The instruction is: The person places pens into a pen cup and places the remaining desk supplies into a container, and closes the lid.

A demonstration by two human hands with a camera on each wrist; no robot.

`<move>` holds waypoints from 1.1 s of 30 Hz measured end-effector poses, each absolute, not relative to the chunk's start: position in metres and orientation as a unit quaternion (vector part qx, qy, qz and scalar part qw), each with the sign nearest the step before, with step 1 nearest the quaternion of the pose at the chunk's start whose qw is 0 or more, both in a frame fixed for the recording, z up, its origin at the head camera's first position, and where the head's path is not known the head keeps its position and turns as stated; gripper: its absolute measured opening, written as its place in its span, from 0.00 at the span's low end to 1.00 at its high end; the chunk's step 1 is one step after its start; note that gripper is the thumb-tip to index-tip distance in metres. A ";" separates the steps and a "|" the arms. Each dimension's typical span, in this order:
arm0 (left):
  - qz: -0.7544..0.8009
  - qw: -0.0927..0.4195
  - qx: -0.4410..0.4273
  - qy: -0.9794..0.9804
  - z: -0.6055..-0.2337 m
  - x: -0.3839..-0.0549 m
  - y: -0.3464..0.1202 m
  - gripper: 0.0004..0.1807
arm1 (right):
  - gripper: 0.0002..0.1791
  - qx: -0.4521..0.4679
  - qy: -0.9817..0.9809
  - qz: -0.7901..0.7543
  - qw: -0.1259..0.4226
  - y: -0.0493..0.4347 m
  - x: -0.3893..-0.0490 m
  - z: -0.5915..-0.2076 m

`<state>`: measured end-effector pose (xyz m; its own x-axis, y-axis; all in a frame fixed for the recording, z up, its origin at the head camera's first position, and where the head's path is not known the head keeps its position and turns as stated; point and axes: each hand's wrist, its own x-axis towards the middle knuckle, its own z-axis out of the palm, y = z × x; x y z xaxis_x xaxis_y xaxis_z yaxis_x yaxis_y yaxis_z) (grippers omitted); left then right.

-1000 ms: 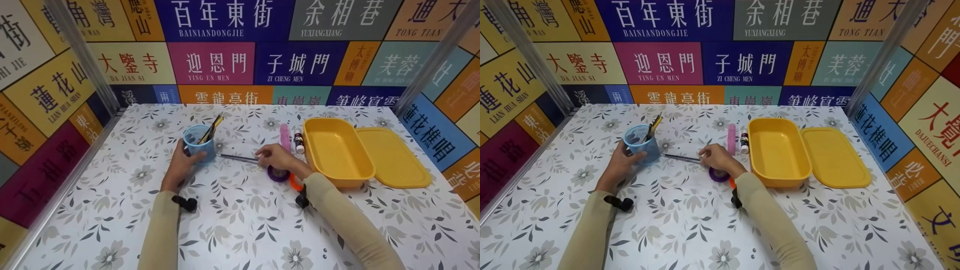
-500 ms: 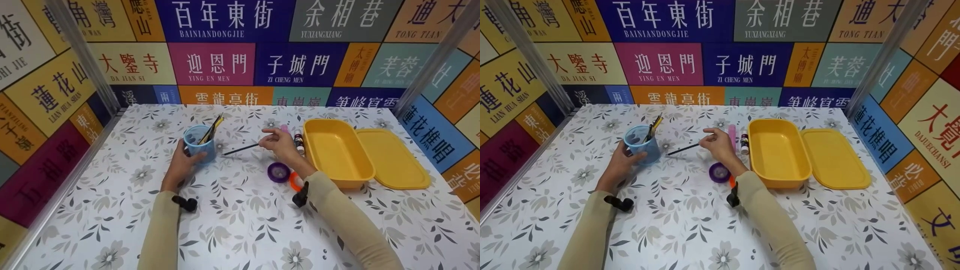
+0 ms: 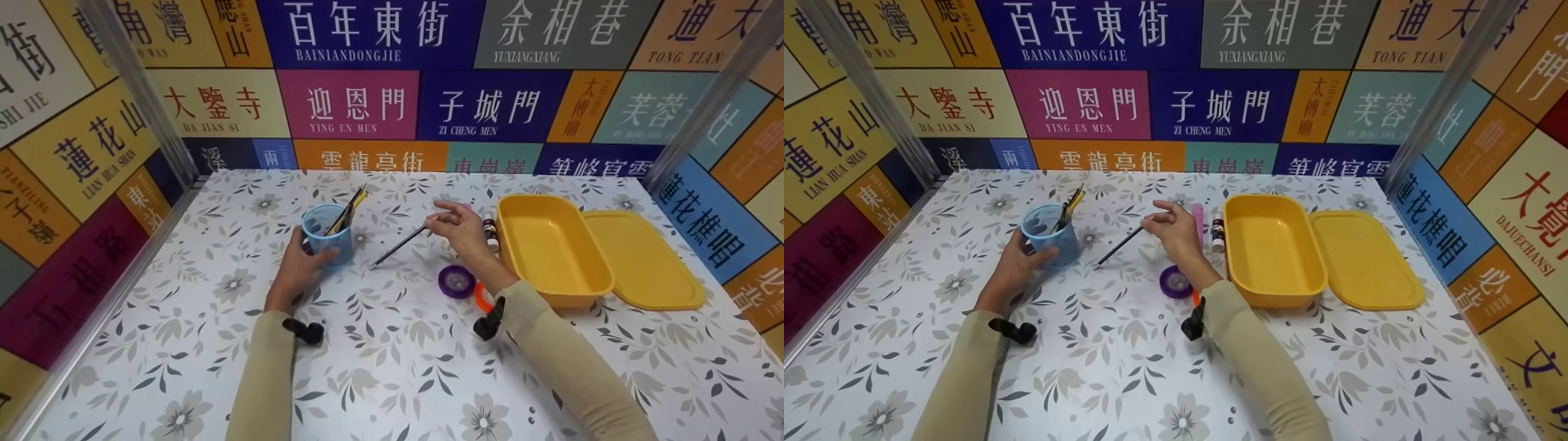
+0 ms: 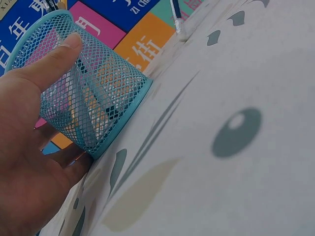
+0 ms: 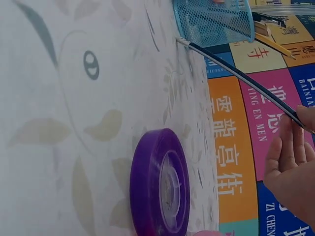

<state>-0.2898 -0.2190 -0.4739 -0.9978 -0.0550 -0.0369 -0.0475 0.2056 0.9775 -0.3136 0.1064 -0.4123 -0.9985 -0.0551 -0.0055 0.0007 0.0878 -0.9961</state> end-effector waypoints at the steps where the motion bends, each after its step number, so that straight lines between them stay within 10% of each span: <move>1: -0.628 0.004 0.033 -0.777 -0.474 -0.290 -0.219 0.51 | 0.26 -0.016 0.733 -0.680 0.019 0.106 -0.313 -0.411; 33: -0.611 -0.002 0.051 -0.790 -0.474 -0.290 -0.218 0.54 | 0.19 -0.036 0.592 -0.805 0.016 0.074 -0.293 -0.381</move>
